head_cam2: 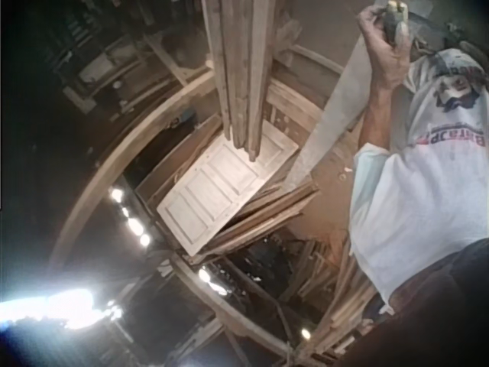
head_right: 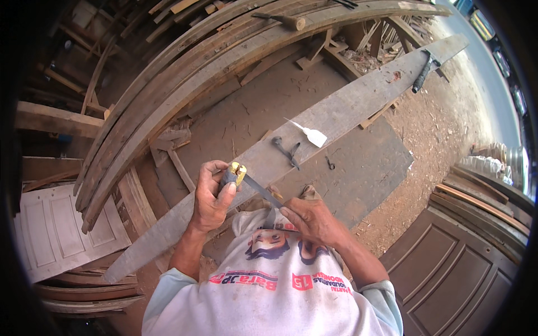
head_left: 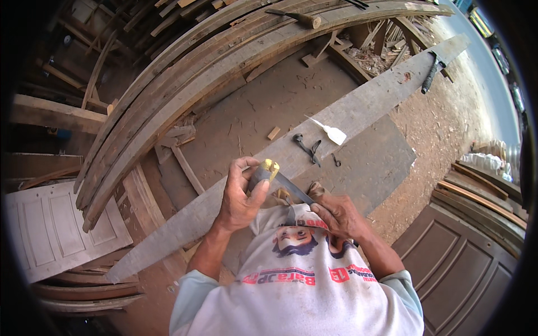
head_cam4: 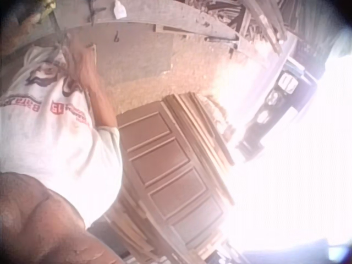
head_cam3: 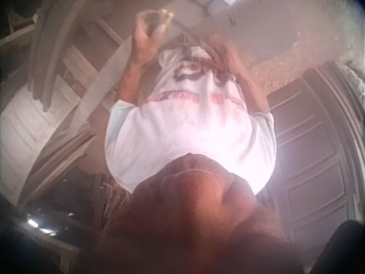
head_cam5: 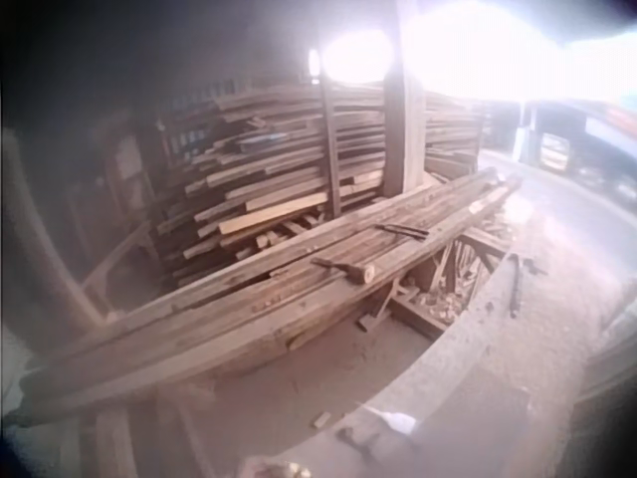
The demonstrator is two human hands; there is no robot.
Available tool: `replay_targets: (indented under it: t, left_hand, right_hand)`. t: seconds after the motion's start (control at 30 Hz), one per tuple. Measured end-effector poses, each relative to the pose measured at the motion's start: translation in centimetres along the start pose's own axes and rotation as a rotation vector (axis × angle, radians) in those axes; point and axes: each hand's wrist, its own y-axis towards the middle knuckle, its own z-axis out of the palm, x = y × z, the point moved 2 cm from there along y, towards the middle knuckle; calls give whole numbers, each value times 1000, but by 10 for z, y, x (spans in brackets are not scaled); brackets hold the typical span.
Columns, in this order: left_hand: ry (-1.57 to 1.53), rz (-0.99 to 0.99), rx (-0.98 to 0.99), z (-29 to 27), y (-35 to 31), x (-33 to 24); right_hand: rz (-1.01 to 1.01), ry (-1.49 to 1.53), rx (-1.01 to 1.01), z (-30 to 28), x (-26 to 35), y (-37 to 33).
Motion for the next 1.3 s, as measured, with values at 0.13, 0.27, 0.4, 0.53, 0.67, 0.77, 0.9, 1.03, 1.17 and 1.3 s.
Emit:
replay_targets:
  t: [0.13, 0.27, 0.4, 0.53, 0.67, 0.77, 0.9, 1.03, 1.17, 1.3]
  left_hand:
    - [47, 8, 5, 6, -4, 8]
    - [101, -4, -17, 16, -7, 13]
    - [320, 110, -27, 22, -9, 19]
    - [533, 260, 15, 24, -7, 13]
    - [571, 338, 122, 22, -8, 20]
    - [587, 237, 153, 24, -15, 17]
    - [560, 163, 62, 28, -16, 13]
    - [590, 148, 40, 30, -21, 26]
    - [593, 62, 47, 28, -14, 41]
    - [570, -72, 5, 35, -11, 32]
  right_hand:
    - [-13, 124, 25, -7, 28, -14]
    - [-47, 157, 57, -7, 45, -17]
    - [-104, 168, 4, -6, 71, 1]
    - [-32, 127, -16, -13, 82, 29]
    - [22, 189, -9, -16, 89, 58]
    - [75, 262, 21, -10, 76, 77]
    - [195, 255, 113, -8, 71, 101]
    - [269, 201, 217, 1, 52, 106]
    - [134, 92, 147, 11, 51, 96]
    - [159, 130, 124, 6, 54, 100]
